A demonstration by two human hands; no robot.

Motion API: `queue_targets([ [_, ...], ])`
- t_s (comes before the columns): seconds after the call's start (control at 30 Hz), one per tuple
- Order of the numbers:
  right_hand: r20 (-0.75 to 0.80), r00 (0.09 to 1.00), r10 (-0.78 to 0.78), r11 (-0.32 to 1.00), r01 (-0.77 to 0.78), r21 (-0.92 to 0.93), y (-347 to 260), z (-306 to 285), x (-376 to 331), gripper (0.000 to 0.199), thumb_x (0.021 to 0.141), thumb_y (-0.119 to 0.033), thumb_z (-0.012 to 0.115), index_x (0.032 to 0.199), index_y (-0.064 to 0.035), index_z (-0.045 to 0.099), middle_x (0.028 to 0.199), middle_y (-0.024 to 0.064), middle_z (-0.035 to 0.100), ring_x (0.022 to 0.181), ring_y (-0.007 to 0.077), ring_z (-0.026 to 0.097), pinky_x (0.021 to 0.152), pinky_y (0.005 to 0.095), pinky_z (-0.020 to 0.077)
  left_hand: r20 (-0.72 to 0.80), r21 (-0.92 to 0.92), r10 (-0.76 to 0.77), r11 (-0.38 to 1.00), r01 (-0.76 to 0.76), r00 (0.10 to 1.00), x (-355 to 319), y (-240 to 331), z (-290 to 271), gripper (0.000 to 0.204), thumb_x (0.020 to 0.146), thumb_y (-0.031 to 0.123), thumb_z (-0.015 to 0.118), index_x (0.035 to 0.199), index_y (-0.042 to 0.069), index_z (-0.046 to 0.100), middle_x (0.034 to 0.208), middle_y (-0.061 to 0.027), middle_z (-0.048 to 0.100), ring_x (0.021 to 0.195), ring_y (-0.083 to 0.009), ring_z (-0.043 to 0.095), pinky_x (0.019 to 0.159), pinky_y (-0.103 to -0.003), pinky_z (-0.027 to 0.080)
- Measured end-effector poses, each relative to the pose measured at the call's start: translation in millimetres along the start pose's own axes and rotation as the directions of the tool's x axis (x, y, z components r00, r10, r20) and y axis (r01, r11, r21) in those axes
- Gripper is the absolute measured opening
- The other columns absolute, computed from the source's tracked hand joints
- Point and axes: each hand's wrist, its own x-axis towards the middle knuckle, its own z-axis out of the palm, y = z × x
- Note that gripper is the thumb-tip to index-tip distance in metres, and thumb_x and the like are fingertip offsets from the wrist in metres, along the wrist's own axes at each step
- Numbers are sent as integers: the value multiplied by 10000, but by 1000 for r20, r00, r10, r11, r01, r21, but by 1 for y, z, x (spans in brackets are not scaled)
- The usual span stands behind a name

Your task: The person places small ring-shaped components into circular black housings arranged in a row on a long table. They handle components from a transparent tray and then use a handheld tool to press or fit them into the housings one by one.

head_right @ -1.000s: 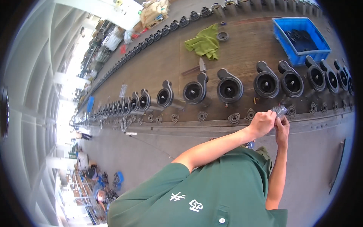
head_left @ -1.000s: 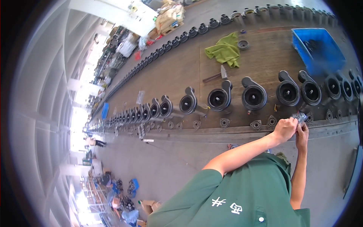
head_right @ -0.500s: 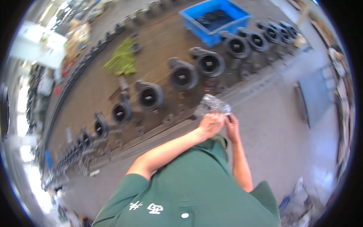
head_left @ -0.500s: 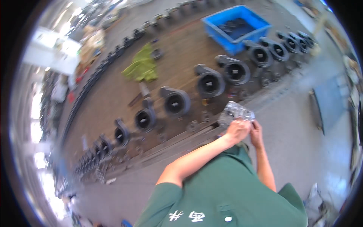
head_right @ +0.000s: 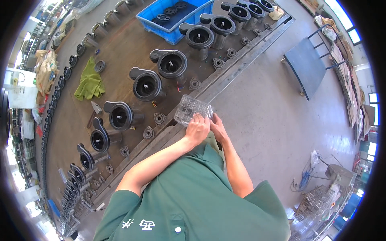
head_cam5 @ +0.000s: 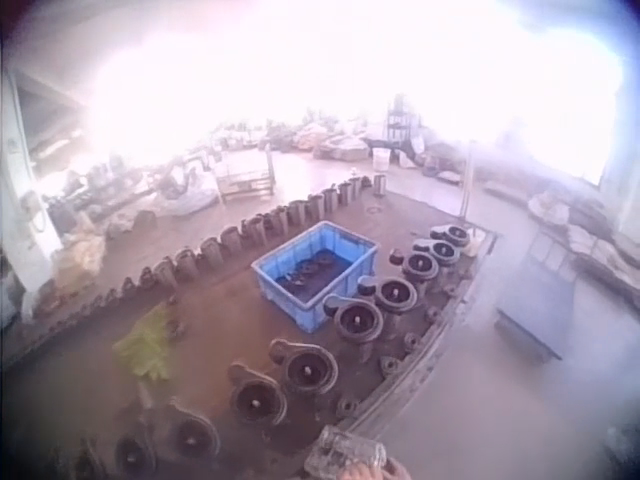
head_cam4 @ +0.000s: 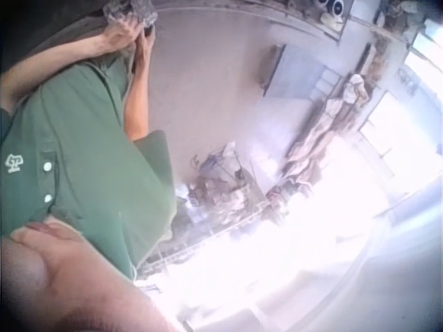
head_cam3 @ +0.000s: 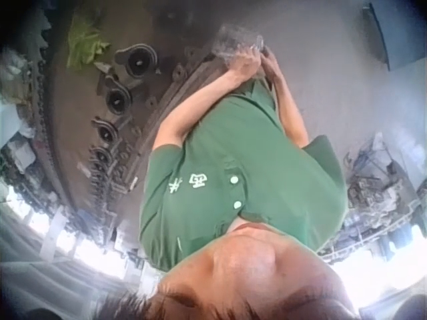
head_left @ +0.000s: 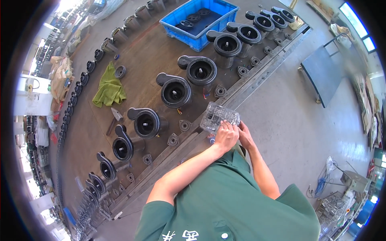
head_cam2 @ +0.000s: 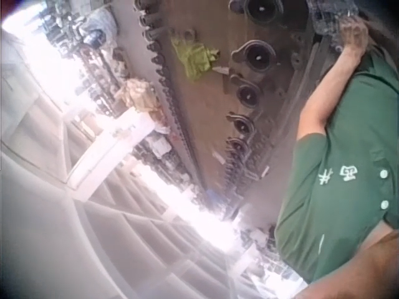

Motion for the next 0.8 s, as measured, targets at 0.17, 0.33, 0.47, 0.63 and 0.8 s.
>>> queue_targets([
  [0.17,198,980,-28,997,14,70,-8,-1,9,414,981,-189,586,1347,0,540,1265,98,636,1148,153,581,991,318,470,40,36,35,999,-37,999,0,-1,-12,267,834,125,549,965,-92,632,1023,-385,657,908,-423,712,794,-399,586],
  [0.33,210,969,-131,904,29,428,-15,26,14,354,984,-133,558,1301,22,576,1291,115,645,1195,193,599,1030,331,461,47,213,-4,977,-6,999,19,-5,-28,270,838,162,554,954,-58,660,1046,-343,676,940,-418,701,803,-434,565],
  [0.47,207,956,-206,977,191,91,3,20,29,374,923,-119,617,1276,2,605,1295,99,651,1215,180,582,1048,333,441,69,254,49,965,-65,996,22,-10,-28,256,850,182,546,923,-32,667,1030,-330,682,926,-414,696,814,-488,546],
  [0.63,430,676,-599,262,672,-693,6,16,14,319,905,-168,608,1202,-65,665,1269,80,674,1223,200,597,1052,351,429,268,296,92,939,-173,959,21,14,-34,351,903,169,492,1081,-88,651,1059,-369,652,956,-465,669,836,-540,528],
  [0.8,292,665,-688,261,601,-755,6,39,18,306,897,-161,579,1178,-81,670,1244,92,682,1195,234,614,1029,360,442,285,336,58,929,-156,957,30,7,-33,365,905,159,488,1118,-89,652,1090,-356,652,995,-455,665,845,-521,528],
])
